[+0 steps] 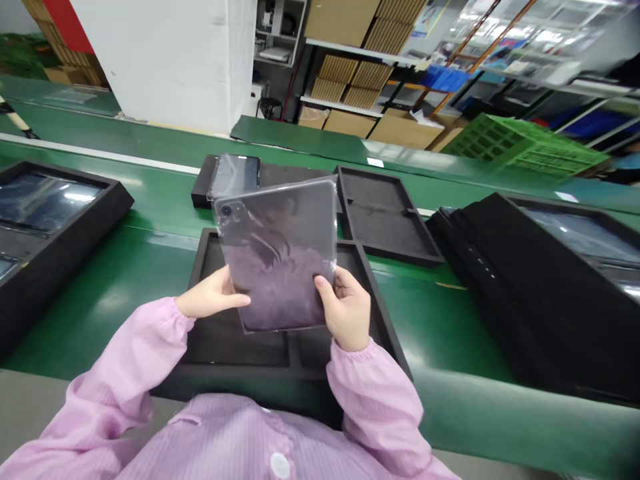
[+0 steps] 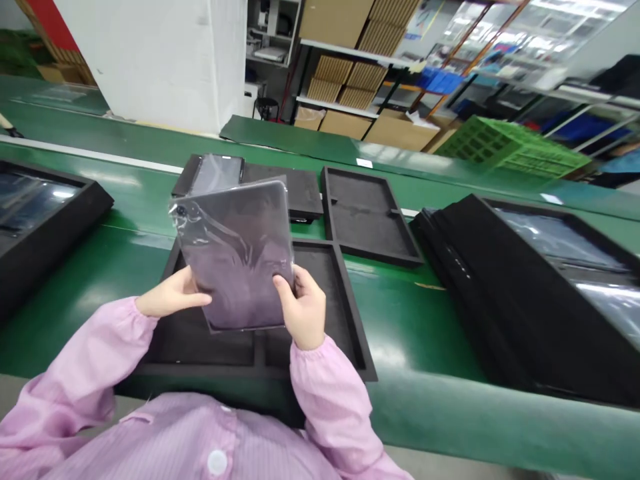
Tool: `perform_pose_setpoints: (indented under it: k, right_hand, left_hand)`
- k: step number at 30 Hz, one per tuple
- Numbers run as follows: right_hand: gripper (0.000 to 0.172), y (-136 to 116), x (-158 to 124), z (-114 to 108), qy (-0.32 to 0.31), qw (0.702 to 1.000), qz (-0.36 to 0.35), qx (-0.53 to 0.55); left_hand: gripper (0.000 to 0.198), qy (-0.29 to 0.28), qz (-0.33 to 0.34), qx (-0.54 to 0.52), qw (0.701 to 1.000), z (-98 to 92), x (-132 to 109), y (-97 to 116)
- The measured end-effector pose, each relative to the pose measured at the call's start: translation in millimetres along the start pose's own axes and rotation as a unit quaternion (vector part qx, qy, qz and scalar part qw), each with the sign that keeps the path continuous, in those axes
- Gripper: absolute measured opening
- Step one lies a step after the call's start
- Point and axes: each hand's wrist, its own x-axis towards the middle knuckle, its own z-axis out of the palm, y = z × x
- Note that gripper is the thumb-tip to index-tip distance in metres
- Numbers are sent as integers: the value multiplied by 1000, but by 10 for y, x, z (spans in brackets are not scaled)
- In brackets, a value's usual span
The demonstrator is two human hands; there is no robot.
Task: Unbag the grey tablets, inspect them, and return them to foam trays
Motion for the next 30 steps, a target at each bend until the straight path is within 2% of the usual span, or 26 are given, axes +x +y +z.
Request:
perform_pose_setpoints:
  k: [3, 6, 9, 12, 14, 16, 17, 19, 21, 23, 26, 28, 30]
  right_hand:
    - [33, 42, 3, 16, 49, 998, -16, -21]
    - [25, 82, 6, 4, 104, 990, -58, -74]
    - [11, 52, 17, -25, 108, 972, -131, -165]
    - [5, -90, -56, 61, 102, 937, -216, -256]
    - [10, -211, -190, 216, 31, 935, -249, -249]
    - [15, -292, -379, 414, -129, 941, -264, -169]
    - [15, -303, -478, 512, -224, 928, -275, -112]
    - [13, -268, -651, 673, -379, 876, -299, -15]
    - [13, -198, -754, 760, -466, 828, -311, 20]
    - [14, -160, -776, 771, -501, 812, -297, 19]
    - [15, -238, -694, 679, -505, 822, -259, 51]
    - [13, -344, -587, 564, -476, 847, -225, 78]
    - [9, -417, -444, 407, -408, 891, -182, 77]
  left_hand:
    - [59, 25, -16, 34, 999, 28, -68, -119]
    - [54, 22, -21, 34, 999, 51, -70, -158]
    - [54, 21, -18, 25, 999, 41, -66, -196]
    - [51, 24, -16, 24, 999, 41, -62, -222]
    - [50, 29, -9, 41, 999, 50, -58, -209]
    - [50, 45, 1, 95, 994, 59, -55, -172]
    - [50, 56, 4, 130, 990, 61, -55, -148]
    - [48, 68, 8, 176, 982, 61, -59, -106]
    - [45, 61, 9, 158, 985, 60, -65, -84]
    - [43, 54, 9, 124, 991, 59, -69, -86]
    - [43, 46, -2, 111, 993, 50, -66, -116]
    - [46, 48, -22, 87, 995, 39, -58, -138]
    - [50, 64, -51, 57, 995, 23, -47, -153]
